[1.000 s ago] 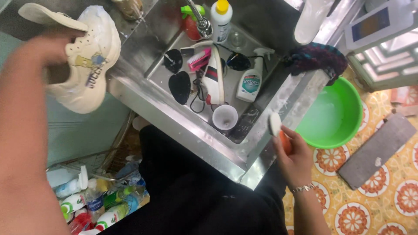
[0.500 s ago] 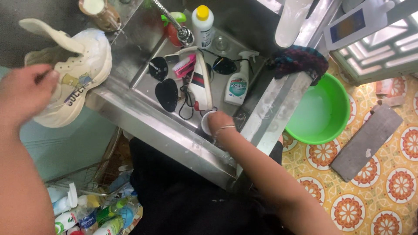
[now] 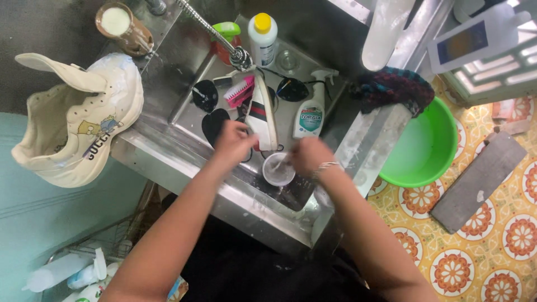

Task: Cleaning and scrubbing sneakers in a sink using brushes and soap.

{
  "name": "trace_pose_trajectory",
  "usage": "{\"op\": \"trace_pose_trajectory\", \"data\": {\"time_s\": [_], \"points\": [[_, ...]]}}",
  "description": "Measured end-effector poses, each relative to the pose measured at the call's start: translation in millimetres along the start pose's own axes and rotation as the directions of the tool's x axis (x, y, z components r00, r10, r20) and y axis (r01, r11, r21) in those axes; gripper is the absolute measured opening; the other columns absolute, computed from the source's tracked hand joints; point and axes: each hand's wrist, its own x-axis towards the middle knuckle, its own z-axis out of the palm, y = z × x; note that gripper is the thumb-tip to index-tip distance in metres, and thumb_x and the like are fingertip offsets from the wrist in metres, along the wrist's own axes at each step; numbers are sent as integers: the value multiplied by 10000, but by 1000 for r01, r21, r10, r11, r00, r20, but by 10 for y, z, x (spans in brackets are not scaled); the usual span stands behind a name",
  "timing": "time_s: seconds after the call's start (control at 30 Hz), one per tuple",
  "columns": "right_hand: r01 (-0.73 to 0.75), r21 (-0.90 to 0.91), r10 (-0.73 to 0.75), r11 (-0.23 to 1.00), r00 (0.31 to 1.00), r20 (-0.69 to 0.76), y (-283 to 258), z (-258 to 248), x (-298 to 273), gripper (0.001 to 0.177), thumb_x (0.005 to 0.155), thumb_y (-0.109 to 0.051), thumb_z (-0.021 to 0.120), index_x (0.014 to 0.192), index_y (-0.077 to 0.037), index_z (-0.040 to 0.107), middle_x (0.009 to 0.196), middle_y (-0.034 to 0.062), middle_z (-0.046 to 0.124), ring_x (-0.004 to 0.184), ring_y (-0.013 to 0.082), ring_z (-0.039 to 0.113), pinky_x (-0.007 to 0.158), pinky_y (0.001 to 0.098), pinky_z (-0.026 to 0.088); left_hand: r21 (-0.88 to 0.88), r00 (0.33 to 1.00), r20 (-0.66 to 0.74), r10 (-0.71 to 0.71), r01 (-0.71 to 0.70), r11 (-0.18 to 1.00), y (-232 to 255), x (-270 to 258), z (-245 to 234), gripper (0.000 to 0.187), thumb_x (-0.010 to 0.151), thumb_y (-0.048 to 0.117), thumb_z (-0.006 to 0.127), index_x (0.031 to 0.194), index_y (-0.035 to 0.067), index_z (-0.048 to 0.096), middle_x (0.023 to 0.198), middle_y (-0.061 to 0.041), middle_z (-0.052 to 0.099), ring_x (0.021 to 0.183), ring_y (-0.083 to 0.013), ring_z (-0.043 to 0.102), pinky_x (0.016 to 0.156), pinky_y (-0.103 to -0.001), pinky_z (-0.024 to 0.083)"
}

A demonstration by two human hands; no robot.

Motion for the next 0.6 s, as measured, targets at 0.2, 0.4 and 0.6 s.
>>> {"op": "trace_pose_trajectory", "data": {"time_s": [0.2, 0.4, 0.6], "points": [[222, 47, -161, 974, 820, -549, 419, -150, -27, 298, 833, -193, 742, 1100, -64, 767, 1088, 240, 722, 976, 396, 706, 860, 430, 566, -23, 871, 254, -421, 441, 897, -707, 906, 1111, 456, 864, 231, 724, 1225, -25, 613, 1149, -184, 682, 1014, -274, 661, 825, -432, 523], [254, 154, -121, 955, 807, -579, 222, -310, 129, 384, 836, -213, 765, 1185, -55, 730, 1119, 221, 726, 952, 366, 718, 828, 412, 564, 46, 937, 125, -327, 324, 945, -1146, 1068, 1565, 675, 719, 201, 835, 1304, 0, 566, 1269, -174, 624, 1130, -269, 614, 918, -399, 511], [293, 387, -48, 874, 846, -531, 319, -88, 822, 336, 899, -204, 720, 1203, -59, 724, 1047, 150, 773, 923, 245, 770, 803, 343, 590, 210, 937, 67, -343, 323, 923, -1068, 1073, 1419, 759, 639, 131, 877, 1322, 1, 573, 1299, -176, 632, 1154, -280, 632, 952, -383, 545]]}}
